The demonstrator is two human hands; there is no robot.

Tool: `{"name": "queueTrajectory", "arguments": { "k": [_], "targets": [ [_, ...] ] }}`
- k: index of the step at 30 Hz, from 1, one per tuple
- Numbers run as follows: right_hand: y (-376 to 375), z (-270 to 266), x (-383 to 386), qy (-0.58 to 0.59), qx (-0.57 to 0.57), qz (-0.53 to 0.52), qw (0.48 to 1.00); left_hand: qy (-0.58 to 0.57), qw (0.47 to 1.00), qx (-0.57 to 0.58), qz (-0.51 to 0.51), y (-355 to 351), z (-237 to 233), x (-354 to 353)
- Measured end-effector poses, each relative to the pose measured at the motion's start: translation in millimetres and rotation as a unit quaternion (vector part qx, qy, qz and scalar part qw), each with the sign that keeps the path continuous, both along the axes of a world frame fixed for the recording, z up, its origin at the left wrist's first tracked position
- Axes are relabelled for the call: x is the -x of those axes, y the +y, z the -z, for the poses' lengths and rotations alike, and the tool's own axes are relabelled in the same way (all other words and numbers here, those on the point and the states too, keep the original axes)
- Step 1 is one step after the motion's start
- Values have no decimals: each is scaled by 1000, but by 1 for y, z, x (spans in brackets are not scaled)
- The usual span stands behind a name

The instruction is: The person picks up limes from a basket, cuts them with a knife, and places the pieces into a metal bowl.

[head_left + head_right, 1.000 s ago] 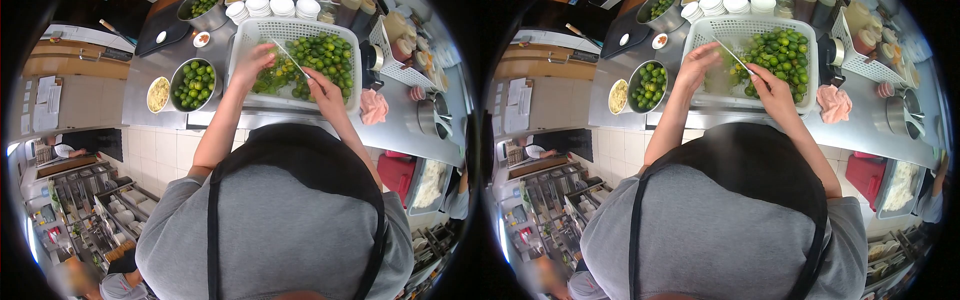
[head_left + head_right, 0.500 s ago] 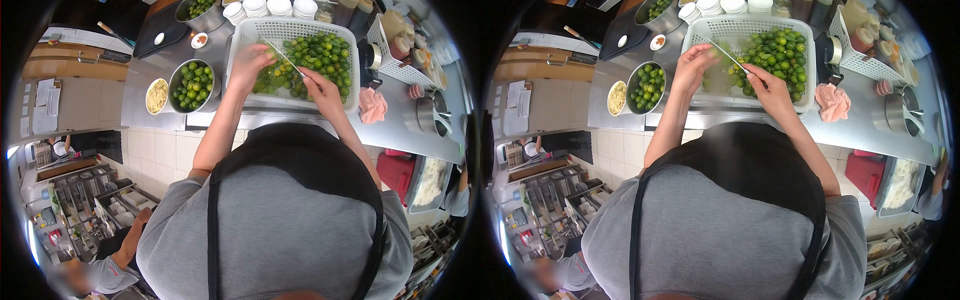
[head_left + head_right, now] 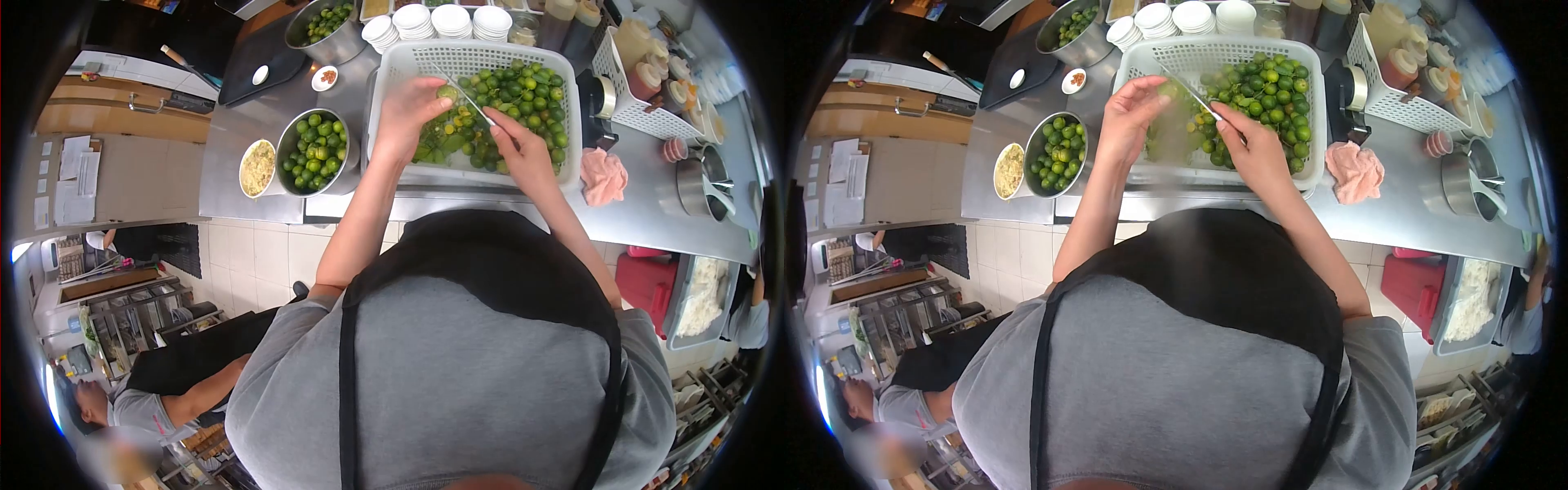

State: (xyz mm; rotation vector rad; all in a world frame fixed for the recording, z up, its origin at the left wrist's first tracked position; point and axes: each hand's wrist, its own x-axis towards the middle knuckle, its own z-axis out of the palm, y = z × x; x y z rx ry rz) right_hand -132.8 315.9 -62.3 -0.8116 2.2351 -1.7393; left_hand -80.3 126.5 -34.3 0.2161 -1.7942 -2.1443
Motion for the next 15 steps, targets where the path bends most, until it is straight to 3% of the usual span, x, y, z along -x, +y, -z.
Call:
{"name": "queueTrajectory", "arguments": {
  "k": [2, 4, 7, 11, 13, 15],
  "targets": [
    [4, -8, -5, -41, -37, -22, 998, 3, 1000, 18, -22, -6, 6, 2],
    [5, -11, -13, -39, 41, -40, 998, 8, 996, 17, -87, -13, 8, 6],
    [7, -11, -19, 1, 53, -48, 997, 17, 993, 10, -119, -19, 8, 7],
    [9, -10, -20, 8, 48, -38, 998, 43, 990, 9, -133, -20, 13, 9],
    [9, -13, -17, 26, 3, -25, 999, -1, 988, 78, -133, -19, 14, 9],
    [5, -11, -12, 28, 7, -16, 999, -6, 991, 76, -112, -10, 16, 8]
  ]
}}
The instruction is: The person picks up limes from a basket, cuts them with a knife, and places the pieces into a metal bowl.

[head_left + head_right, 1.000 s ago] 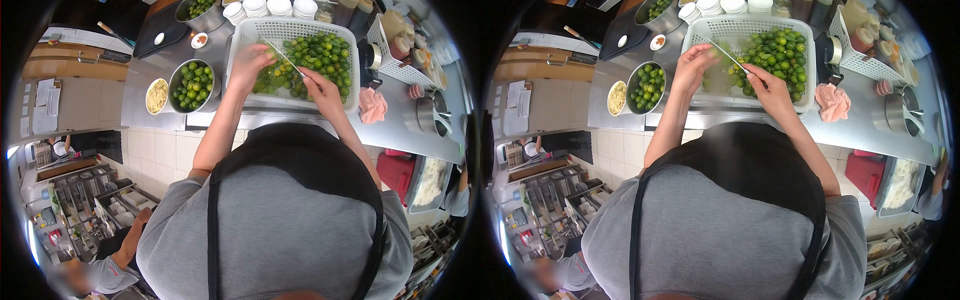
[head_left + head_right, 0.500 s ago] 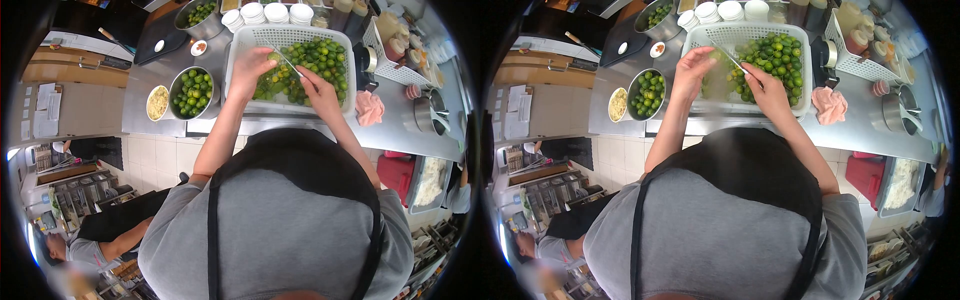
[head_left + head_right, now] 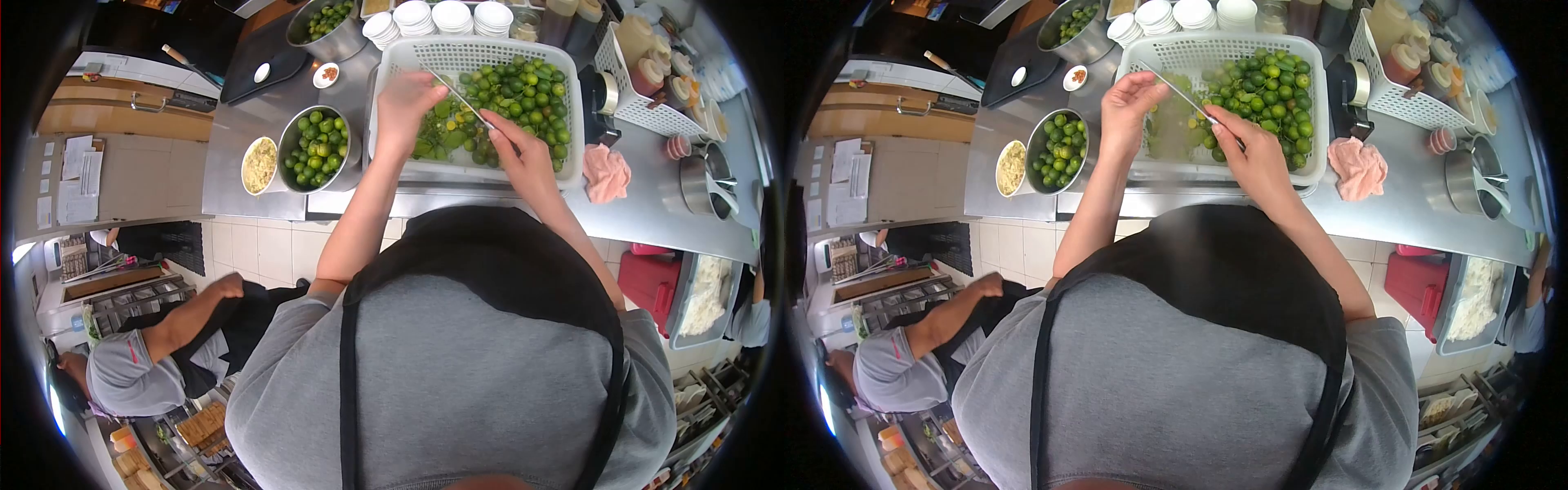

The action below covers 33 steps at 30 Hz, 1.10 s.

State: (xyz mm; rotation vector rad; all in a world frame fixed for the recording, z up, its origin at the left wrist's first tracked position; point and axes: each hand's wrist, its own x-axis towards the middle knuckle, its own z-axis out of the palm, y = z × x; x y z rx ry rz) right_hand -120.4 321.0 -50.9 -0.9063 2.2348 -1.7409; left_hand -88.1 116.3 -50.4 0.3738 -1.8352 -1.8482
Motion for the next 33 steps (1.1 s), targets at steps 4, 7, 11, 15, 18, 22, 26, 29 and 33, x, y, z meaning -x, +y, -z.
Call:
{"name": "queueTrajectory", "arguments": {
  "k": [4, 7, 11, 15, 18, 22, 26, 29, 33],
  "targets": [
    [-3, 2, 3, 9, 29, 5, 1000, 17, 989, -131, 65, 9, -9, -3],
    [-1, -2, 1, -13, 5, -6, 1000, 33, 970, -230, 71, -9, -6, -6],
    [4, 7, 2, -22, -35, -34, 999, 21, 991, -127, -29, -53, -22, -26],
    [8, 17, 11, -9, 2, -6, 1000, -209, 917, 300, -157, -116, -40, -73],
    [11, 19, 19, -55, -15, 20, 998, -327, 843, 394, -163, -121, -61, -90],
    [14, 16, 22, -66, -37, 22, 997, -296, 844, 431, -122, -109, -51, -70],
    [16, 17, 21, -62, -7, 25, 998, -251, 856, 445, 78, -64, 17, -10],
    [18, 15, 21, -74, -2, 27, 997, -342, 766, 499, 218, 5, 26, 20],
    [22, 15, 22, -77, 2, 26, 997, -360, 673, 591, 262, 37, 62, 34]
  ]
}}
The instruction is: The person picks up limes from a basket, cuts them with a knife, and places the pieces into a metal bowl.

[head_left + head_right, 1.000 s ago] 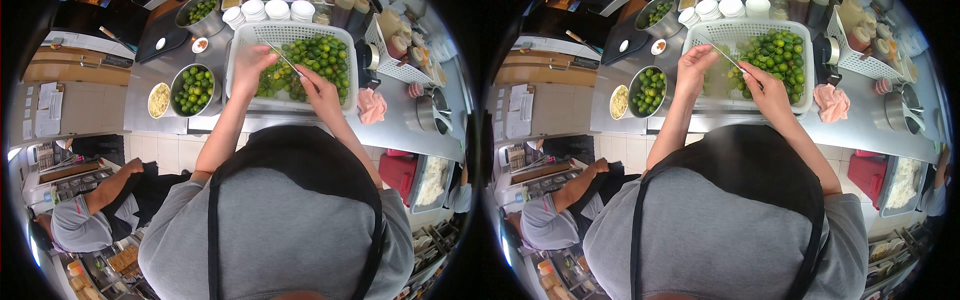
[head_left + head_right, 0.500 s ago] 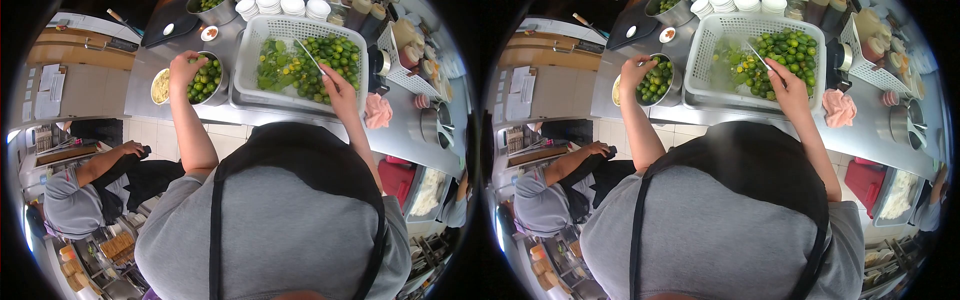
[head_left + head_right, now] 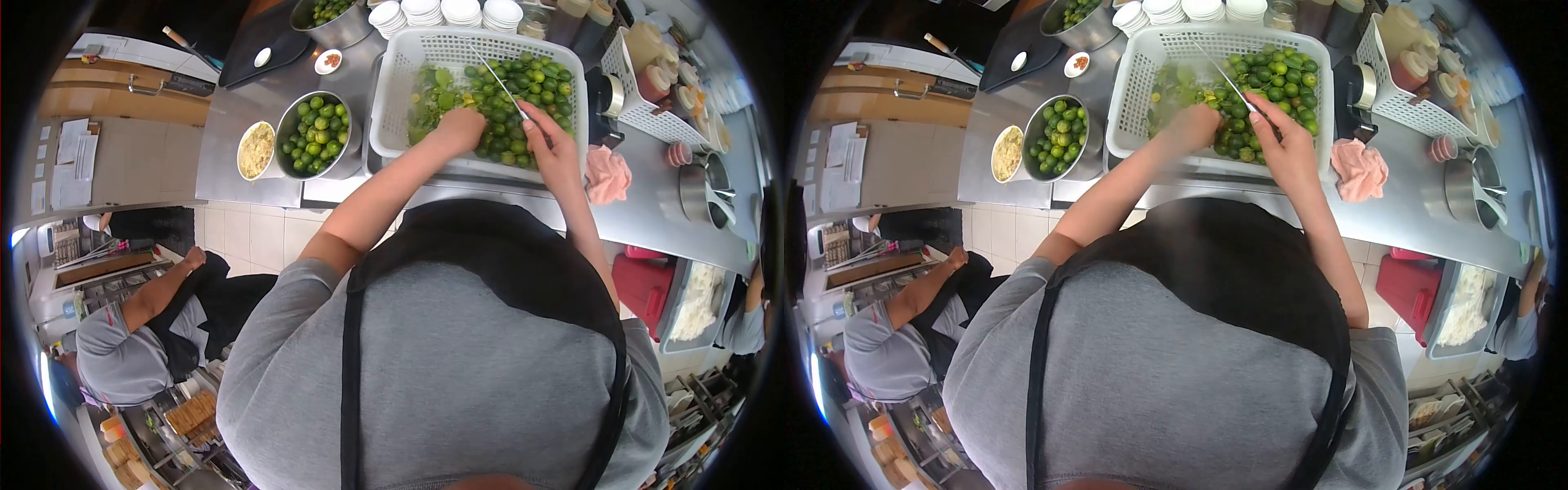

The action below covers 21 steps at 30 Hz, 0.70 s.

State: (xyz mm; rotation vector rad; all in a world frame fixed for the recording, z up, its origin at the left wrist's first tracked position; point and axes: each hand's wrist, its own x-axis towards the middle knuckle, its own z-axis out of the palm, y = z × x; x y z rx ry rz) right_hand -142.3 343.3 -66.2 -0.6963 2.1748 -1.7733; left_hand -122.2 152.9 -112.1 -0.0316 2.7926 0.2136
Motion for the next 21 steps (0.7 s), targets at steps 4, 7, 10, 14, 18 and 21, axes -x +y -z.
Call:
{"name": "queueTrajectory", "arguments": {
  "k": [4, 7, 10, 14, 18, 21],
  "targets": [
    [-2, -2, -2, 10, -1, 9, 1000, 95, 989, -108, -32, -19, -3, -1],
    [-4, -1, -3, 7, 18, 8, 1000, 182, 907, -349, -147, -44, -26, -11],
    [-9, -6, -7, -5, -10, -9, 1000, 194, 779, -551, -228, -64, -44, -24],
    [-15, -10, -14, 7, -10, -36, 999, 255, 618, -686, -286, -54, -71, -37],
    [-16, -16, -18, 13, -15, -57, 998, 307, 607, -677, -281, -51, -73, -38],
    [-17, -13, -20, 15, -13, -57, 998, 326, 592, -680, -283, -49, -72, -35]
  ]
}}
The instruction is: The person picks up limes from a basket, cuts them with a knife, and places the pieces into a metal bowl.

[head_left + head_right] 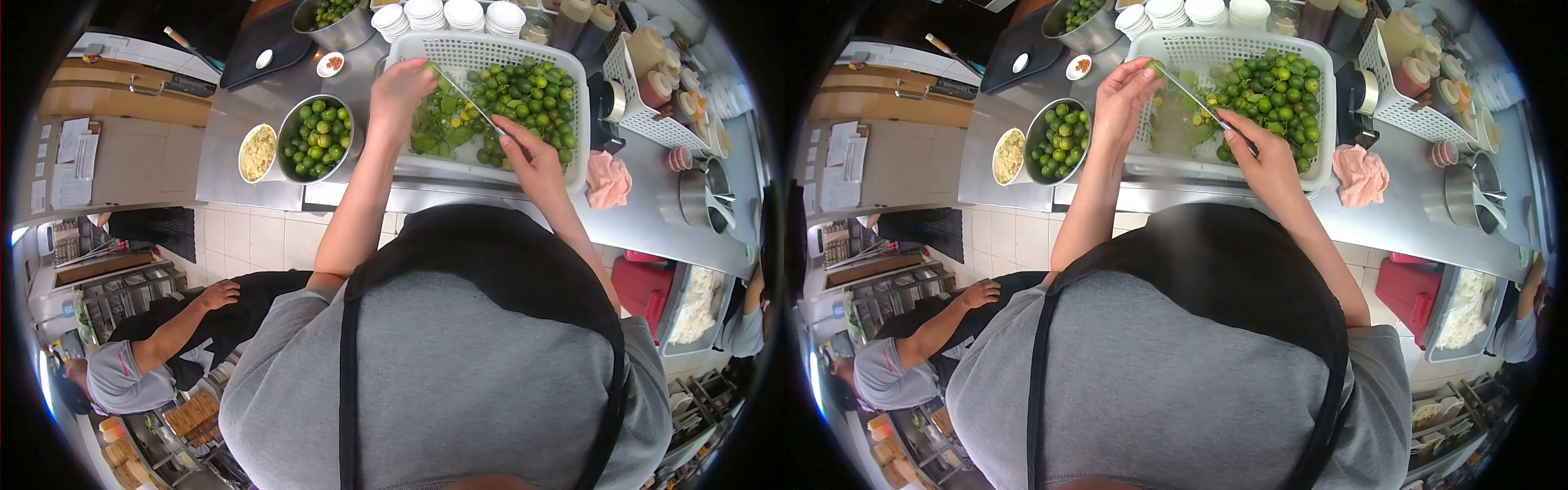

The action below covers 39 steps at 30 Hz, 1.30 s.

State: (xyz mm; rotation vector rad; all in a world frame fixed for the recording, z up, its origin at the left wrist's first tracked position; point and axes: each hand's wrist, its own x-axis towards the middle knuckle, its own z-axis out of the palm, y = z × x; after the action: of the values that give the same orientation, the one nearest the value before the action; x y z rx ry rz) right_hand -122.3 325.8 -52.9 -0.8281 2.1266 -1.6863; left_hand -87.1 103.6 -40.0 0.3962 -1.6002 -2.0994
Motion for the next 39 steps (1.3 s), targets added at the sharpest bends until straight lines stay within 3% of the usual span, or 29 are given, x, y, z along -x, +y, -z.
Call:
{"name": "queueTrajectory", "arguments": {
  "k": [6, 8, 11, 15, 19, 22, 25, 30, 32, 37, 39],
  "targets": [
    [0, 3, 0, 40, 2, 22, 999, 24, 1000, -4, -8, 8, 6, 2],
    [-3, 6, 4, 75, 30, 36, 996, -44, 996, 69, 42, 16, 11, 0],
    [-1, 2, 10, 68, -27, 63, 995, -47, 993, 58, 96, 44, 3, -6],
    [4, -6, 5, 20, -10, 42, 999, -3, 999, 50, -4, 13, 10, 7],
    [3, -4, -3, -1, 29, 7, 1000, 14, 997, 70, -34, 1, 4, 10],
    [1, -5, -2, -12, -1, 6, 1000, 7, 998, 65, -27, 3, 4, 10],
    [-2, 0, 3, 55, 9, 30, 998, -6, 997, 80, 15, 19, 5, 7],
    [-1, -5, 4, 51, 1, 44, 998, -3, 997, -47, 62, 20, -1, 10],
    [3, 1, 6, 65, 8, 48, 997, -8, 983, -170, 65, 10, -3, 14],
    [14, 19, 14, 115, 14, 77, 990, 28, 976, -208, 63, -17, 11, 29],
    [19, 10, 17, 32, -58, 81, 995, -51, 986, -136, 87, -19, 19, 36]
  ]
}}
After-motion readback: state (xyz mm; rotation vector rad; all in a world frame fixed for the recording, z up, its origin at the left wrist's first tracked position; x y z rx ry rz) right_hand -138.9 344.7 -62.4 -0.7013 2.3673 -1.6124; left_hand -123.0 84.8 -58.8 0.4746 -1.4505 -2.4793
